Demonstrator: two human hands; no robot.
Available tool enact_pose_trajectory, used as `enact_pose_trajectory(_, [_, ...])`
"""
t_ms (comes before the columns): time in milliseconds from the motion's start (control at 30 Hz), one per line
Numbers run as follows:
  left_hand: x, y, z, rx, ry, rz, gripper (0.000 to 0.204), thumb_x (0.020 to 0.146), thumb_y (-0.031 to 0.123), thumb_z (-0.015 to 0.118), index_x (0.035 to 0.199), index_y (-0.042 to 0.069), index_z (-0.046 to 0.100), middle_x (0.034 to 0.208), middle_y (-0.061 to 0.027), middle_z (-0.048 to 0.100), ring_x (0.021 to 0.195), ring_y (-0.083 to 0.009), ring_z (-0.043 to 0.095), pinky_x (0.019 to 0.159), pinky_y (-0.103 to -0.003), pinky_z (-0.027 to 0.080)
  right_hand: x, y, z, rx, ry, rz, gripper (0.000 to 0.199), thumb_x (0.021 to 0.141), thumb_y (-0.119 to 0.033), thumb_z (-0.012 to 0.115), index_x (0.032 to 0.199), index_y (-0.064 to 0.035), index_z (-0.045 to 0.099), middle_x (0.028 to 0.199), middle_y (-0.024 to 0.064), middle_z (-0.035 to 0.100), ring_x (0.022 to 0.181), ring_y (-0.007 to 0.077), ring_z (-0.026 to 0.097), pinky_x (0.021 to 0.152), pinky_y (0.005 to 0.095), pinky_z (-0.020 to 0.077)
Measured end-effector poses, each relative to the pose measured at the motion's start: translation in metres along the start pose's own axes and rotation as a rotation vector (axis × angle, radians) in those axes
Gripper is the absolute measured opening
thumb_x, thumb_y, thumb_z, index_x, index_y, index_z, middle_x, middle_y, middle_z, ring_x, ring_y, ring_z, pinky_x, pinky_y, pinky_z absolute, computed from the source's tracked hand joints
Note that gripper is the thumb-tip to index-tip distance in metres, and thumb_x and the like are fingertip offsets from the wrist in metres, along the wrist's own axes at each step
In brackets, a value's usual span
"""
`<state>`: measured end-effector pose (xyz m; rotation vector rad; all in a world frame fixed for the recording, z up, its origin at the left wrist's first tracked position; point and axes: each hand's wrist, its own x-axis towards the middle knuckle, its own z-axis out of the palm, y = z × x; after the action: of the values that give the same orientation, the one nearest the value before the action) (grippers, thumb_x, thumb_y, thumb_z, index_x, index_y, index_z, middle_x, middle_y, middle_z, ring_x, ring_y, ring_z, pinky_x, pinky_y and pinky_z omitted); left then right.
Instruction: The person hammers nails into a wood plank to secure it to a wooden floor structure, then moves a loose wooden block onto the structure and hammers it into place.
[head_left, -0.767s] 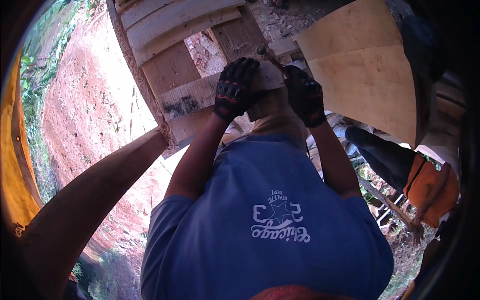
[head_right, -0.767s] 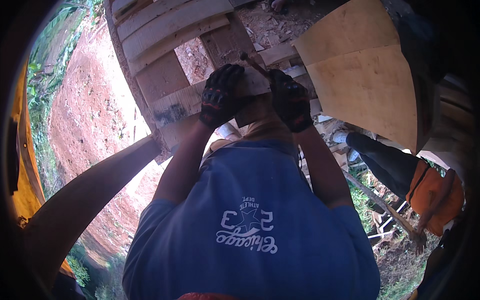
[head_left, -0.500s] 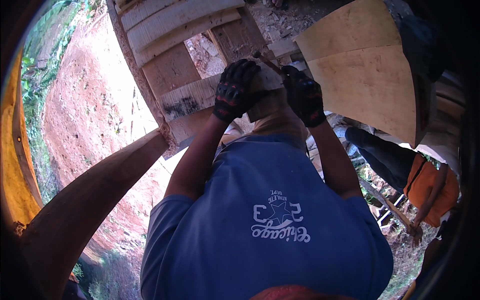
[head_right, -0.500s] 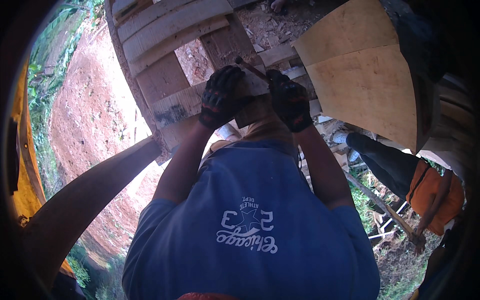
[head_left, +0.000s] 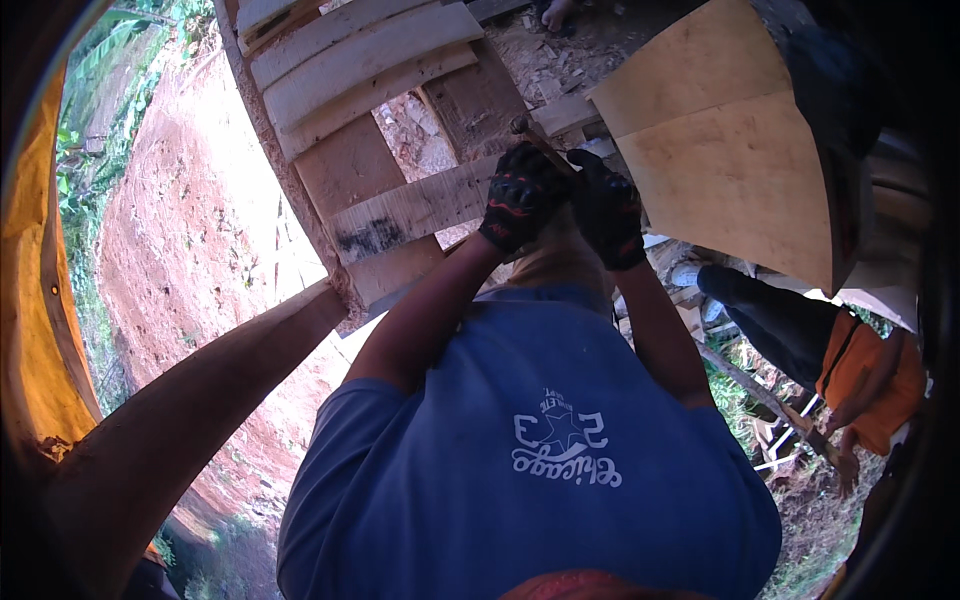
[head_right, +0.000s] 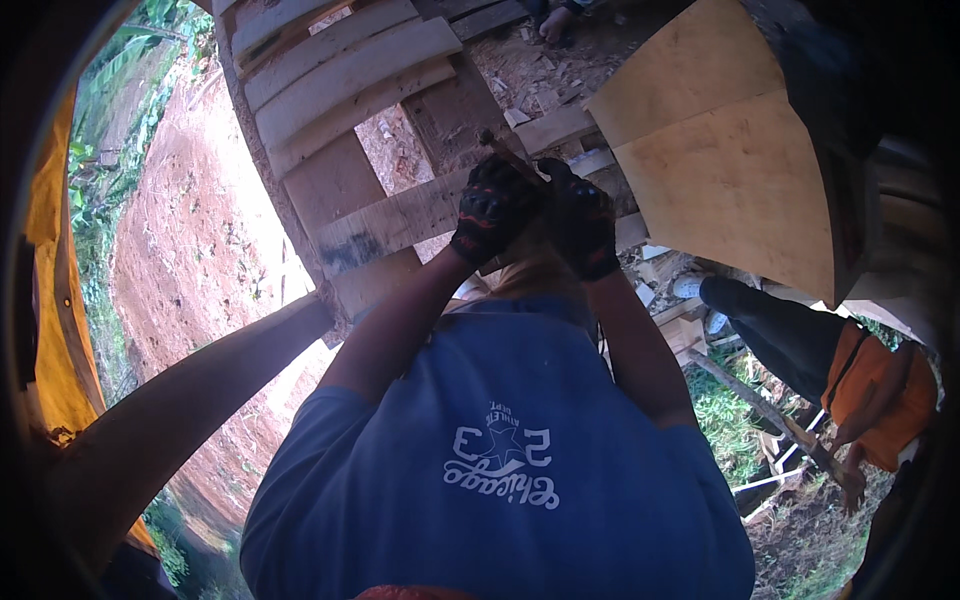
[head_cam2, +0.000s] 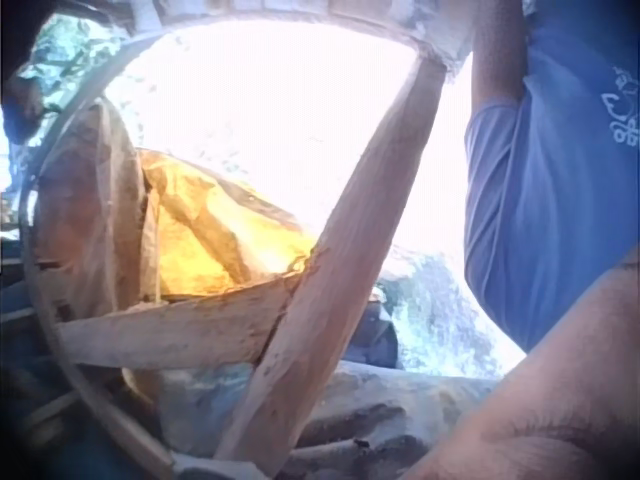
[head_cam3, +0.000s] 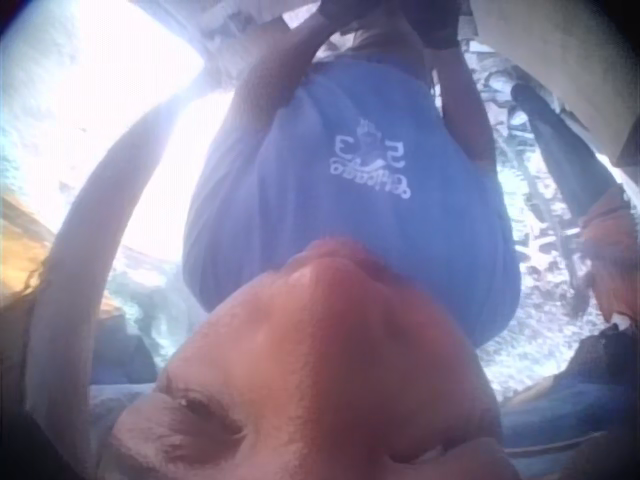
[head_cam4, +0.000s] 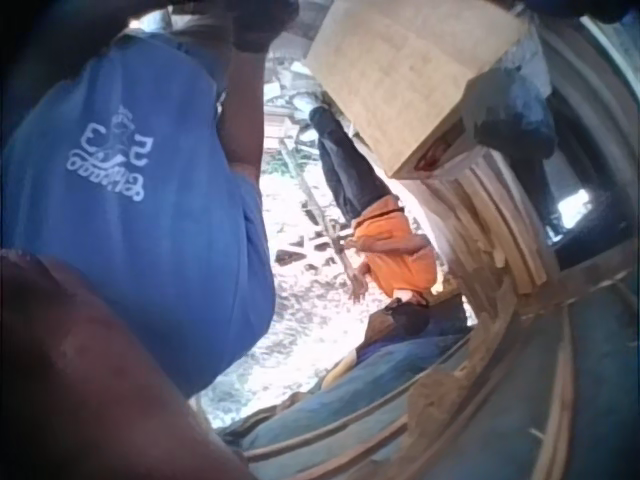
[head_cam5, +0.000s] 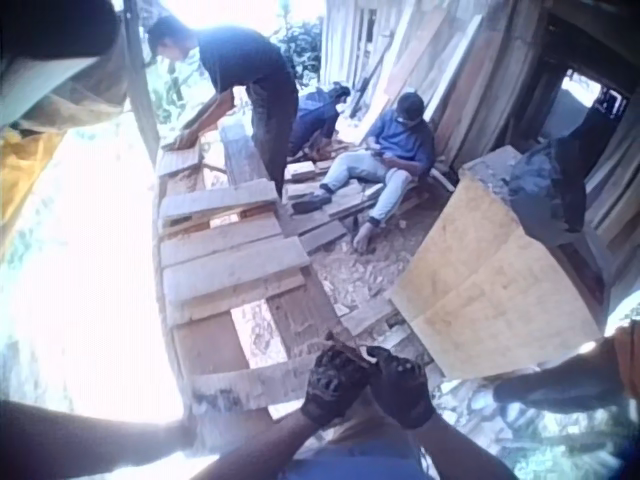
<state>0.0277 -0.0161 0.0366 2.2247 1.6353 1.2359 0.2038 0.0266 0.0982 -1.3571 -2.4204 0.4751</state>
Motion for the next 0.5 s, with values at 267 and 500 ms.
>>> enact_pose_trajectory(267, [-0.005, -0.005, 0.008, -0.096, -0.007, -0.093, 0.017, 0.084, 0.024, 0.08, 0.1, 0.019, 0.083, 0.116, -0.0094, 0.075, 0.122, -0.0356, 0.066, 0.106, -0.05, 0.053, -0.002, -0.01, -0.008, 0.017, -0.021, -0.012, 0.048, 0.095, -0.02, 0.075, 0.141, -0.0098, 0.065, 0.097, 0.0148, 0.077, 0.095, 0.0327, 0.078, 0.084, 0.0437, 0.0618])
enact_pose_trajectory(500, [-0.006, -0.016, 0.015, -0.144, -0.018, -0.039, 0.01, 0.082, 0.025, 0.083, 0.091, 0.022, 0.083, 0.109, -0.0049, 0.077, 0.13, -0.0338, 0.064, 0.11, -0.049, 0.051, -0.005, 0.002, -0.027, 0.267, 0.099, -0.018, 0.032, 0.103, -0.016, 0.07, 0.132, -0.0023, 0.067, 0.1, 0.0151, 0.078, 0.087, 0.0342, 0.077, 0.075, 0.0428, 0.0599])
